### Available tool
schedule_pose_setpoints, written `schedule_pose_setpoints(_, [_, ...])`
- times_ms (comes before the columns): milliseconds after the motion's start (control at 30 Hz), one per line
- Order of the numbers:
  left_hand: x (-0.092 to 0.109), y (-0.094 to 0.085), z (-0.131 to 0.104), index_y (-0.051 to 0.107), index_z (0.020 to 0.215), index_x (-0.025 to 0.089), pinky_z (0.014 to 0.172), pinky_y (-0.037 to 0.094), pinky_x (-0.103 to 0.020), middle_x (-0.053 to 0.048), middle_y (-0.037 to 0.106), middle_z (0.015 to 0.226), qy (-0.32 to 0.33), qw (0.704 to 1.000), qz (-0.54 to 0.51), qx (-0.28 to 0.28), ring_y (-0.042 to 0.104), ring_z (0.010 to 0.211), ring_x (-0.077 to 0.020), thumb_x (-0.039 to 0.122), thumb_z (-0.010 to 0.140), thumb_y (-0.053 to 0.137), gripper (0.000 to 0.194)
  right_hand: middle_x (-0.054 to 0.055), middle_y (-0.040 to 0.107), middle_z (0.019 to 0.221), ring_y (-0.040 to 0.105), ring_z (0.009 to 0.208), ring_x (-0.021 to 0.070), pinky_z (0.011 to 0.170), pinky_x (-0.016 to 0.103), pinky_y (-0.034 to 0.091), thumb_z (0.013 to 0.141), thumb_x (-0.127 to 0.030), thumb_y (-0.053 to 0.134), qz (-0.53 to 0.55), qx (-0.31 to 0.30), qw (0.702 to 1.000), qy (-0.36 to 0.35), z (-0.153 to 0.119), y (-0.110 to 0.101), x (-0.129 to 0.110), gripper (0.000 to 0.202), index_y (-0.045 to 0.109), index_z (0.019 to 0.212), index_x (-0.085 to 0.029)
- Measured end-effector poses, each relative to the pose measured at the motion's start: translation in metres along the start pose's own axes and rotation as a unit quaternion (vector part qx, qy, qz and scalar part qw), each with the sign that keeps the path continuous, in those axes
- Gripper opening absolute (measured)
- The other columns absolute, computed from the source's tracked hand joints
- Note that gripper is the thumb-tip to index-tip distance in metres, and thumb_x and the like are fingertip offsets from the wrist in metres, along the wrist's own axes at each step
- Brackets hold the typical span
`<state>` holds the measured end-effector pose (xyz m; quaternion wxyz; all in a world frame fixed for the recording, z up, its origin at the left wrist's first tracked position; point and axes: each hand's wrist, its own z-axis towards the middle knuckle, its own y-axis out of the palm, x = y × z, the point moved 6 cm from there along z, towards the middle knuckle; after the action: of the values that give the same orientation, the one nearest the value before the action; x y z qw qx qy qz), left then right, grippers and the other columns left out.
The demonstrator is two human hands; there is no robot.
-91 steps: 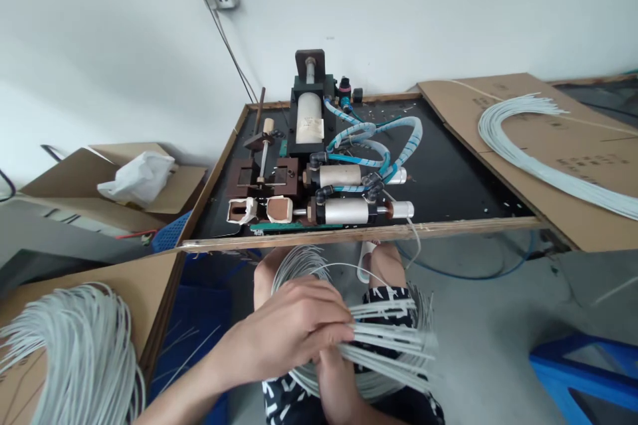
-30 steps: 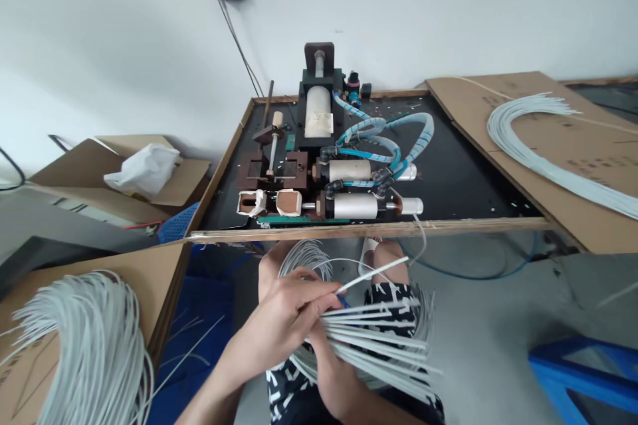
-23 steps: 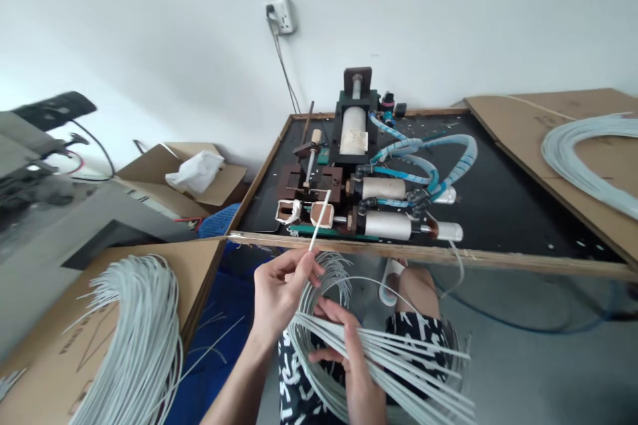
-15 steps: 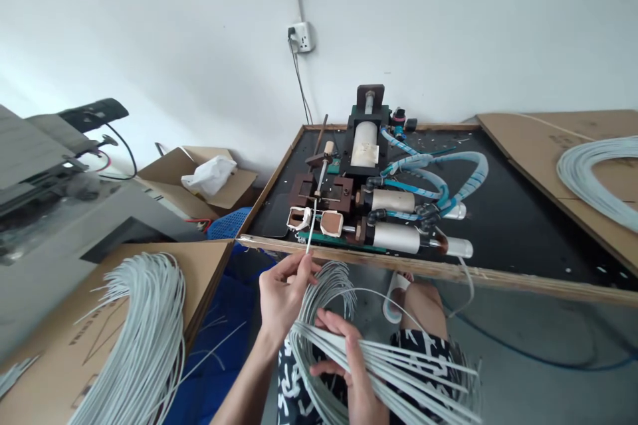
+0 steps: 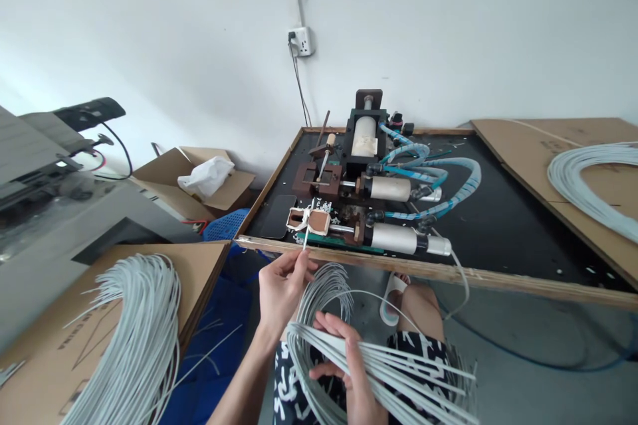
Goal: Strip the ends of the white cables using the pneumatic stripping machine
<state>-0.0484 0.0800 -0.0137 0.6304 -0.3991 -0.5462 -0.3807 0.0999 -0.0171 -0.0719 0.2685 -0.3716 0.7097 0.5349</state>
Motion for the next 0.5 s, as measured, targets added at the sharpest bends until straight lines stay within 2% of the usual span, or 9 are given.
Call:
schedule_pose_setpoints(167, [0.003, 0.001, 0.001, 0.075, 0.080, 0.014, 0.052, 0.052, -0.023, -0.003, 0.071, 0.060, 0.020, 1.000, 0.000, -0.014, 0.064, 0.051, -0.0150, 0.038, 0.085, 0.071, 0.025, 0.009, 0.082, 0.107, 0.076, 0.102, 0.0290, 0.059, 0.030, 0.064, 0.082, -0.069, 0.072, -0.017, -0.006, 1.000, 0.014, 0.000, 0.001, 0.002, 0.049, 0.081, 0.103, -0.026])
schedule_pose_setpoints(233, [0.007, -0.003, -0.006, 0.074, 0.082, 0.015, 0.051, 0.048, -0.022, 0.000, 0.065, 0.055, 0.041, 0.999, 0.000, 0.006, 0.059, 0.048, -0.0128, 0.037, 0.089, 0.068, 0.024, 0.012, 0.082, 0.105, 0.078, 0.089, 0.0274, 0.059, 0.031, 0.064, 0.085, -0.070, 0.067, -0.029, -0.010, 0.999, 0.020, -0.001, 0.001, 0.003, 0.053, 0.081, 0.104, -0.022])
schedule_pose_setpoints(333, [0.015, -0.017, -0.023, 0.071, 0.087, 0.018, 0.047, 0.041, -0.020, 0.006, 0.053, 0.048, 0.093, 0.993, -0.039, 0.068, 0.048, 0.042, -0.0095, 0.033, 0.098, 0.060, 0.021, 0.014, 0.081, 0.106, 0.077, 0.067, 0.0225, 0.059, 0.032, 0.063, 0.094, -0.067, 0.056, -0.068, -0.012, 0.998, 0.011, -0.003, 0.002, 0.001, 0.056, 0.078, 0.108, -0.017])
schedule_pose_setpoints(367, [0.019, -0.018, -0.027, 0.071, 0.090, 0.019, 0.047, 0.041, -0.021, 0.007, 0.052, 0.048, 0.115, 0.991, -0.039, 0.052, 0.047, 0.042, -0.0095, 0.032, 0.099, 0.058, 0.021, 0.013, 0.081, 0.107, 0.076, 0.064, 0.0212, 0.059, 0.032, 0.062, 0.097, -0.066, 0.052, -0.086, -0.014, 0.996, 0.001, -0.004, 0.002, 0.000, 0.056, 0.078, 0.109, -0.017])
schedule_pose_setpoints(400, [0.024, -0.014, -0.031, 0.072, 0.094, 0.020, 0.050, 0.044, -0.022, 0.006, 0.055, 0.051, 0.140, 0.990, -0.018, 0.001, 0.051, 0.045, -0.0104, 0.030, 0.101, 0.056, 0.020, 0.012, 0.081, 0.107, 0.075, 0.062, 0.0206, 0.061, 0.032, 0.061, 0.099, -0.065, 0.048, -0.108, -0.018, 0.994, -0.010, -0.005, 0.003, -0.002, 0.056, 0.078, 0.109, -0.018])
schedule_pose_setpoints(433, [0.029, -0.007, -0.034, 0.073, 0.099, 0.020, 0.057, 0.049, -0.024, 0.003, 0.063, 0.059, 0.167, 0.982, 0.022, -0.079, 0.060, 0.054, -0.0129, 0.029, 0.101, 0.056, 0.019, 0.010, 0.081, 0.104, 0.074, 0.064, 0.0210, 0.066, 0.034, 0.061, 0.100, -0.064, 0.045, -0.137, -0.020, 0.990, -0.020, -0.007, 0.003, -0.004, 0.056, 0.078, 0.107, -0.019])
schedule_pose_setpoints(500, [0.036, 0.013, -0.042, 0.074, 0.116, 0.023, 0.085, 0.056, -0.034, -0.006, 0.077, 0.095, 0.223, 0.934, 0.126, -0.251, 0.071, 0.093, -0.0226, 0.028, 0.100, 0.058, 0.023, 0.006, 0.081, 0.090, 0.075, 0.075, 0.0251, 0.085, 0.039, 0.060, 0.101, -0.062, 0.045, -0.214, -0.010, 0.976, -0.032, -0.012, 0.003, -0.007, 0.053, 0.081, 0.101, -0.023])
